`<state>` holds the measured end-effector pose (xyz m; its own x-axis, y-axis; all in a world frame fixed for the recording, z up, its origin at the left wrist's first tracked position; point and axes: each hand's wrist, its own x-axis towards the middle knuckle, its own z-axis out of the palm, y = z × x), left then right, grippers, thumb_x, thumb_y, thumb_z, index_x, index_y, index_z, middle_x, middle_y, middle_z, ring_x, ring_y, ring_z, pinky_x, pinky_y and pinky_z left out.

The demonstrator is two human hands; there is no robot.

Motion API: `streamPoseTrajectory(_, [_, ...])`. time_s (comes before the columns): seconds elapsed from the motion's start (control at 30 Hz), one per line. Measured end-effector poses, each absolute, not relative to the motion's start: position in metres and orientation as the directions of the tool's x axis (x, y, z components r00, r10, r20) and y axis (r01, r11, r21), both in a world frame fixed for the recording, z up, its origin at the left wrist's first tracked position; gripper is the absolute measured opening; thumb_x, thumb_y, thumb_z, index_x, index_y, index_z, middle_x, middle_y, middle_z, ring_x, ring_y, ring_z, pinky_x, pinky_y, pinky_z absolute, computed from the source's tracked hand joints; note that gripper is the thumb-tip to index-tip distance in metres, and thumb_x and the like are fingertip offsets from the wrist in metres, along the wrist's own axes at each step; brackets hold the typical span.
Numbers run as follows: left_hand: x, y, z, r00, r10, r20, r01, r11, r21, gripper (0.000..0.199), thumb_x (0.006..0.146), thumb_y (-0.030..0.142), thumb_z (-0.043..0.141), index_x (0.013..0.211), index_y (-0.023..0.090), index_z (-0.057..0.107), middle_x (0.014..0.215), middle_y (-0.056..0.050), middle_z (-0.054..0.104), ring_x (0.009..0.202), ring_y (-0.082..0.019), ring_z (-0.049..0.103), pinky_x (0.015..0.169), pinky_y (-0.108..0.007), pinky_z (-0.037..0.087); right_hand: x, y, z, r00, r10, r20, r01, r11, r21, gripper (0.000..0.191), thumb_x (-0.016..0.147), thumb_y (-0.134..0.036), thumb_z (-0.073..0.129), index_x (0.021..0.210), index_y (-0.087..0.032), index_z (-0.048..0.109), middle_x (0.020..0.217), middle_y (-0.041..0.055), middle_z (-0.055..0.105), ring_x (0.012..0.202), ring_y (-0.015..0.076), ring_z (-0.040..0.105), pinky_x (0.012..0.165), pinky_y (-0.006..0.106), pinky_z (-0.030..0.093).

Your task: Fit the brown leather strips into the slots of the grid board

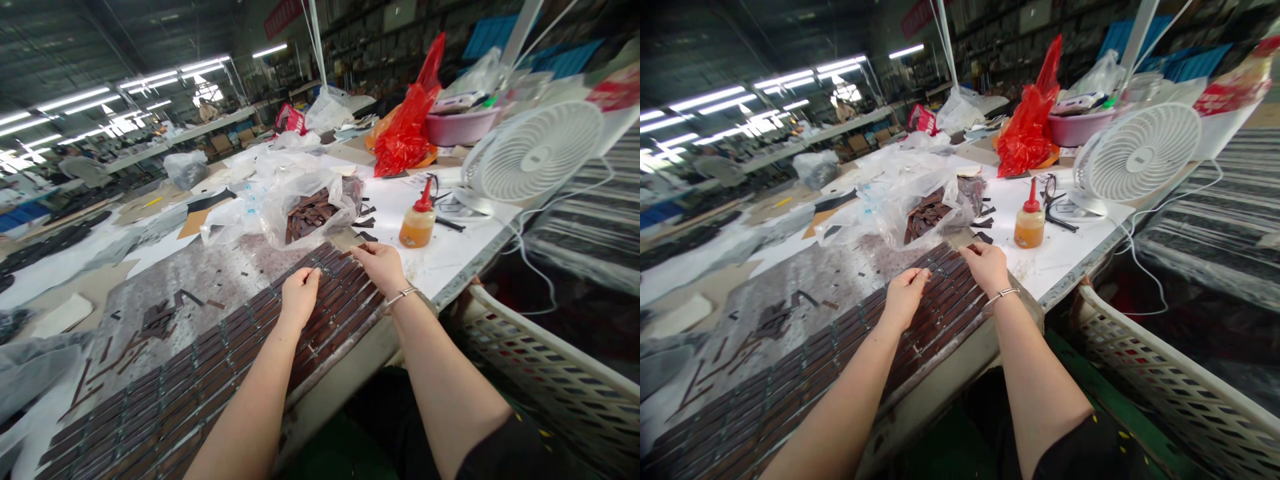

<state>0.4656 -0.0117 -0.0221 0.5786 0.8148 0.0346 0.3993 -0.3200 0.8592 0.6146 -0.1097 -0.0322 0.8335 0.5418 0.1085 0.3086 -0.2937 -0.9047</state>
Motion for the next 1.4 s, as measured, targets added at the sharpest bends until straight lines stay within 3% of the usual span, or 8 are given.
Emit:
streamPoseTrajectory(0.1, [0.46,-0.01,-0.022,0.696,0.701,0.157,0.484,-0.619,0.619,0.024,0.082,0.033,0.048,0.082,0.02,0.069,0.073,-0.003,0.067,0.071,-0.016,0.06,0.072,-0.027,0.045,0.614,-0.107,-0.032,0.805,0.578,0.137,0.418,-0.387,-0.822,0.029,0.077,-0.041,0.053,0.072,-0.018,0.069,0.064,0.0006,0.064,0.063,0.0142,0.056,0.057,0.024,0.038])
streamPoseTrajectory(0.17, [0.46,-0.012,-0.023,0.751,0.636,0.178,0.486,-0.714,0.504,0.025,0.084,0.027,0.046,0.091,0.021,0.069,0.087,-0.004,0.07,0.083,-0.018,0.062,0.082,-0.028,0.045,0.612,-0.103,-0.032,0.768,0.621,0.155,0.492,-0.419,-0.763,0.028,0.079,-0.04,0.053,0.073,-0.018,0.069,0.069,0.0016,0.066,0.066,0.0148,0.057,0.061,0.024,0.039])
streamPoseTrajectory(0.27, [0.462,-0.016,-0.026,0.803,0.568,0.182,0.476,-0.794,0.378,0.029,0.085,0.022,0.044,0.101,0.021,0.068,0.098,-0.006,0.069,0.092,-0.018,0.062,0.089,-0.029,0.044,0.61,-0.099,-0.032,0.737,0.656,0.164,0.567,-0.467,-0.679,0.028,0.081,-0.04,0.052,0.075,-0.018,0.069,0.074,0.0039,0.067,0.071,0.0165,0.059,0.065,0.025,0.039])
streamPoseTrajectory(0.43, [0.463,-0.017,-0.027,0.825,0.541,0.161,0.495,-0.831,0.256,0.031,0.085,0.021,0.041,0.104,0.02,0.066,0.096,-0.007,0.068,0.092,-0.019,0.063,0.09,-0.031,0.045,0.613,-0.1,-0.031,0.731,0.661,0.166,0.606,-0.518,-0.604,0.029,0.084,-0.039,0.048,0.081,-0.018,0.067,0.081,0.0067,0.067,0.076,0.0182,0.059,0.068,0.026,0.04])
streamPoseTrajectory(0.83, [0.466,-0.02,-0.03,0.854,0.499,0.149,0.478,-0.864,0.156,0.033,0.085,0.019,0.04,0.111,0.02,0.061,0.096,-0.008,0.066,0.09,-0.019,0.063,0.086,-0.03,0.046,0.601,-0.093,-0.028,0.713,0.696,0.082,0.63,-0.585,-0.512,0.032,0.084,-0.042,0.048,0.082,-0.018,0.068,0.084,0.0103,0.067,0.078,0.021,0.061,0.067,0.028,0.043])
streamPoseTrajectory(1.27, [0.465,-0.018,-0.031,0.826,0.539,0.165,0.514,-0.84,0.175,0.03,0.085,0.018,0.04,0.105,0.017,0.062,0.095,-0.008,0.066,0.089,-0.02,0.063,0.085,-0.031,0.046,0.602,-0.091,-0.026,0.702,0.701,0.126,0.634,-0.534,-0.559,0.035,0.085,-0.044,0.046,0.078,-0.019,0.069,0.079,0.009,0.067,0.077,0.0206,0.061,0.069,0.028,0.043])
streamPoseTrajectory(1.4, [0.465,-0.019,-0.031,0.823,0.547,0.155,0.526,-0.836,0.157,0.03,0.085,0.018,0.04,0.106,0.017,0.062,0.095,-0.008,0.066,0.089,-0.02,0.063,0.085,-0.031,0.046,0.597,-0.09,-0.023,0.715,0.696,0.069,0.616,-0.581,-0.532,0.035,0.083,-0.044,0.048,0.078,-0.018,0.07,0.081,0.0105,0.068,0.077,0.0213,0.062,0.067,0.028,0.044])
